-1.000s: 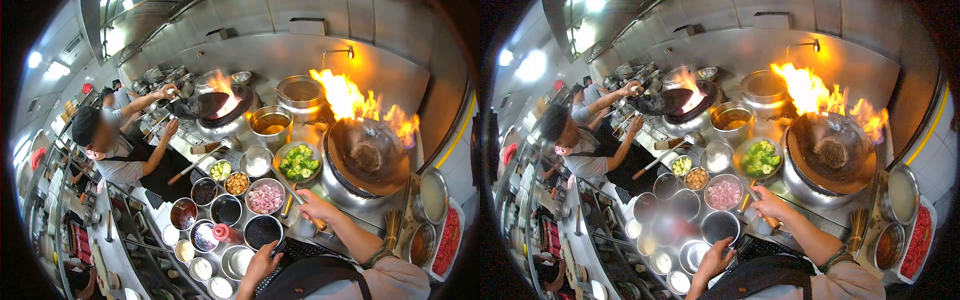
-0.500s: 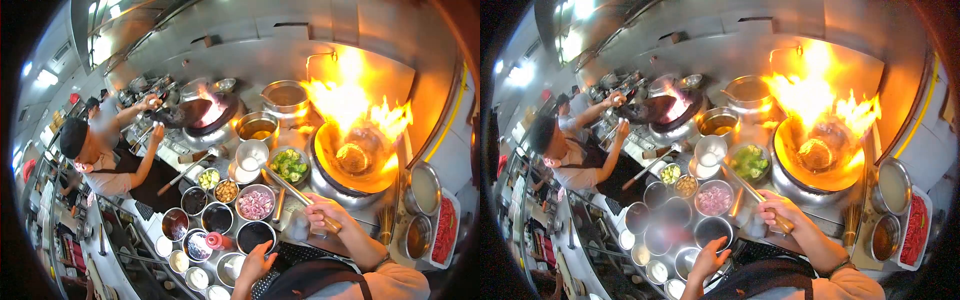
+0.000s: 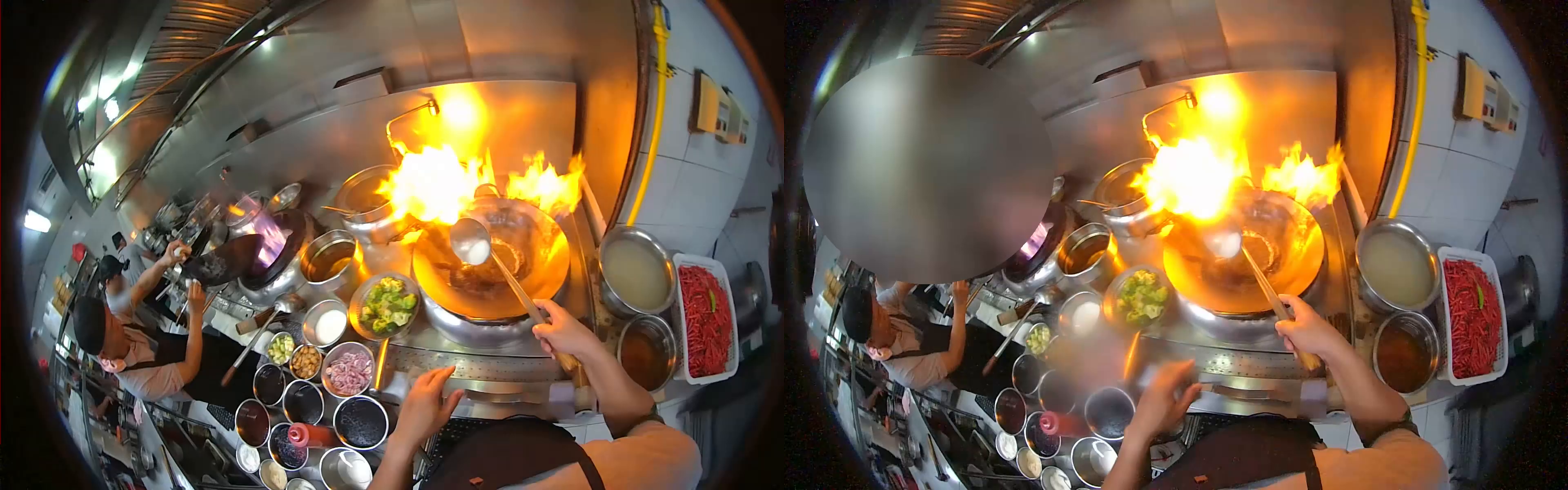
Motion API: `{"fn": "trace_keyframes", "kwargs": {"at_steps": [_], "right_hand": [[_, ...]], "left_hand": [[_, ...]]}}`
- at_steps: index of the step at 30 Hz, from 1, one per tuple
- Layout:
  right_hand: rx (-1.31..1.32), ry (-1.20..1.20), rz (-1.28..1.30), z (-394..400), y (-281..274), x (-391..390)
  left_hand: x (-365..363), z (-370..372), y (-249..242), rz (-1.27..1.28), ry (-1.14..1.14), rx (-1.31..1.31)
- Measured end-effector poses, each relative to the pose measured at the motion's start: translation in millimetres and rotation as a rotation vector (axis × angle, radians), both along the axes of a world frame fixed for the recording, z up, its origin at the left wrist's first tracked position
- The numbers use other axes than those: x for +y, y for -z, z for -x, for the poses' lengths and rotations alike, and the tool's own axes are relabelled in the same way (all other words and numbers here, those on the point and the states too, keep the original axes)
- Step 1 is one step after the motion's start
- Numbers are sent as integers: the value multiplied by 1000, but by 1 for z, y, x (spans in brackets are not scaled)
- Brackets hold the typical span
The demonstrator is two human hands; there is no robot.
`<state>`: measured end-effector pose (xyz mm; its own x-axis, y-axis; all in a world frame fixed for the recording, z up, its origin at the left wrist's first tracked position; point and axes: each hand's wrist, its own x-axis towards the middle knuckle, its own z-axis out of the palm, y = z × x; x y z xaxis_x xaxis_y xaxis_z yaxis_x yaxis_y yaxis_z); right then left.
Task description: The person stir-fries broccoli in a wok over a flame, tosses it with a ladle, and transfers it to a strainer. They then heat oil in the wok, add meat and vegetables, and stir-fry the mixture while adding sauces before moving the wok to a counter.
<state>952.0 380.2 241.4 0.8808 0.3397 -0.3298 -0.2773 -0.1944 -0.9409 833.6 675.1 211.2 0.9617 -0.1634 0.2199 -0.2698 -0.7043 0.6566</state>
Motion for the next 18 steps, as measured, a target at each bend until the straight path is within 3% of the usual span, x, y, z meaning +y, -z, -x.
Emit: {"fn": "trace_keyframes", "kwargs": {"at_steps": [1,4,7,9,11,13,15,17,18], "right_hand": [[-37,17,68,-9,12,-7],[-591,-15,596,-16,80,-41],[-17,-12,146,-2,23,-58],[132,43,-134,-18,22,-64],[80,80,-44,-34,42,-58],[-327,30,394,-28,57,-68],[-379,-19,469,-29,60,-74],[-56,-59,204,-19,17,-81],[20,-53,20,-28,32,-83]], "left_hand": [[-12,-14,-4,-25,24,-65],[-47,-52,-16,-92,55,-243],[-79,-80,-10,-129,3,-203],[-97,-98,14,-166,36,-149],[-111,-104,25,-226,52,-142],[-115,-93,18,-198,42,-160],[-112,-85,15,-164,8,-178],[-106,-74,15,-113,-37,-189],[-103,-72,11,-124,-48,-190]]}}
